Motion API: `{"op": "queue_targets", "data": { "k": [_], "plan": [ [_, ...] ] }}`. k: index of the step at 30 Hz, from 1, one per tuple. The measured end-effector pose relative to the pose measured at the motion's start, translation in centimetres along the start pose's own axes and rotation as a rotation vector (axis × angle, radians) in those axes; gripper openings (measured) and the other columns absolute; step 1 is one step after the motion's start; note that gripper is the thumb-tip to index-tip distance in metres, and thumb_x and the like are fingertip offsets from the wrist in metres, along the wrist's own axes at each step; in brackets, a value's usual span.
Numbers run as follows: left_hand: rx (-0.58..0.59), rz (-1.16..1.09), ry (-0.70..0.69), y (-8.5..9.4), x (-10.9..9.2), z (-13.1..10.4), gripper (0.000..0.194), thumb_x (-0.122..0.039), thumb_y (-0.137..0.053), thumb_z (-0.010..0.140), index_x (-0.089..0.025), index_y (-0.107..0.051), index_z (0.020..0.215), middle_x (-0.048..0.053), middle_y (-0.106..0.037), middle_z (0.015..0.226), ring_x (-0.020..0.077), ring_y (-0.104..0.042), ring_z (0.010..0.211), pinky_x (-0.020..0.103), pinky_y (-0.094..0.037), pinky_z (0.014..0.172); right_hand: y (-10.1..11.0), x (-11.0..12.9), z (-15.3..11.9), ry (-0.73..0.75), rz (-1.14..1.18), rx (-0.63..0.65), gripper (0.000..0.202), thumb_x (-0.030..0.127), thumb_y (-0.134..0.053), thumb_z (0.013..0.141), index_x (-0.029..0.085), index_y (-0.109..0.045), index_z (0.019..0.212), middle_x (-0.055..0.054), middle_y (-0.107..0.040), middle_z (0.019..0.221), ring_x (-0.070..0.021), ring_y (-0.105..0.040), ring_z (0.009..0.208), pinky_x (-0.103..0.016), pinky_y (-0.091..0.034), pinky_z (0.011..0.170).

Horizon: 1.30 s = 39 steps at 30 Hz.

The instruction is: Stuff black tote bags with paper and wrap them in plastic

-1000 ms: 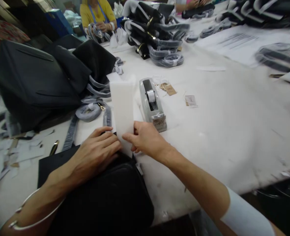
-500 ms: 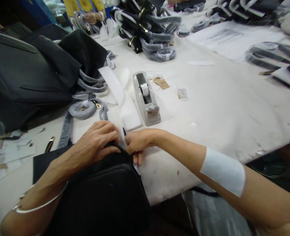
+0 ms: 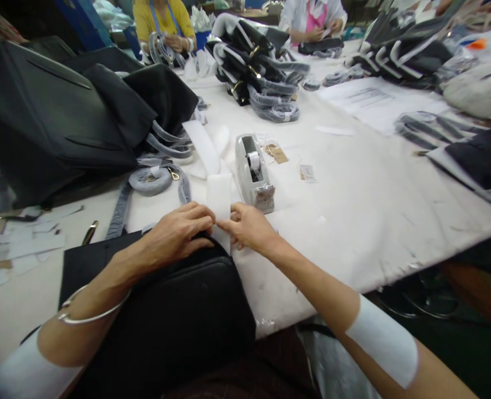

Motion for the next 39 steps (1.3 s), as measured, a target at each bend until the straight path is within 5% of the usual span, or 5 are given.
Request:
{"op": "queue_targets", "data": {
  "k": [5, 9, 16, 26, 39],
  "plan": [
    [-0.066, 0.054, -0.059, 0.3, -1.2, -0.1, 0.020, -0.032, -0.071, 0.083, -0.018, -0.065, 0.096, 0.011, -0.049, 0.141, 0.0310, -0.039, 0.134, 0.049, -0.032, 0.112, -4.6, 0.8, 2.0, 0.040, -0.278, 0.353, 0.010, 0.011, -0.062, 0.073, 0.017, -0.055, 0.069, 0.009, -0.045, 0.041, -0.0064, -0.042, 0.033, -0.016, -0.030, 0.033],
    [-0.013, 0.081, -0.048, -0.7, -0.8, 0.1, 0.028, -0.038, -0.073, 0.081, -0.018, -0.064, 0.097, 0.011, -0.060, 0.129, 0.0302, -0.040, 0.135, 0.050, -0.021, 0.116, -5.8, -0.1, 1.1, -0.078, -0.293, 0.553, 0.007, 0.013, -0.058, 0.074, 0.017, -0.057, 0.069, 0.008, -0.047, 0.039, -0.0084, -0.045, 0.033, -0.017, -0.036, 0.035],
    [-0.045, 0.150, 0.058, 0.2, 1.7, -0.2, 0.026, -0.041, -0.071, 0.082, -0.018, -0.061, 0.087, 0.006, -0.065, 0.094, 0.0253, -0.056, 0.098, 0.039, -0.036, 0.088, 0.7, -2.8, -4.6, -0.194, 0.000, 0.104, 0.024, 0.034, -0.070, 0.071, 0.014, -0.063, 0.081, 0.002, -0.063, 0.060, -0.0084, -0.055, 0.043, -0.018, -0.046, 0.040],
    [-0.131, 0.117, 0.062, 1.3, 2.0, -0.7, 0.025, -0.040, -0.073, 0.081, -0.018, -0.062, 0.086, 0.004, -0.064, 0.094, 0.0237, -0.054, 0.099, 0.038, -0.033, 0.089, -3.0, -6.0, -7.9, -0.344, 0.216, 0.207, 0.043, 0.056, -0.073, 0.072, 0.015, -0.060, 0.076, 0.005, -0.055, 0.052, -0.0055, -0.045, 0.037, -0.015, -0.033, 0.033],
    [-0.142, -0.002, 0.062, 2.4, 2.1, -1.2, 0.024, -0.034, -0.075, 0.080, -0.017, -0.058, 0.083, 0.005, -0.062, 0.094, 0.0232, -0.054, 0.099, 0.034, -0.041, 0.084, -5.5, -6.2, -8.5, -0.429, 0.561, 0.417, 0.030, 0.036, -0.077, 0.076, 0.013, -0.069, 0.092, -0.001, -0.064, 0.069, -0.0086, -0.058, 0.053, -0.019, -0.047, 0.050]
  ]
}}
Point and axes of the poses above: each hand's wrist, its own z-axis towards the middle knuckle, its own y-axis out of the back of the hand, x = y × z, the point moved 10 cm from there along z, towards the middle knuckle
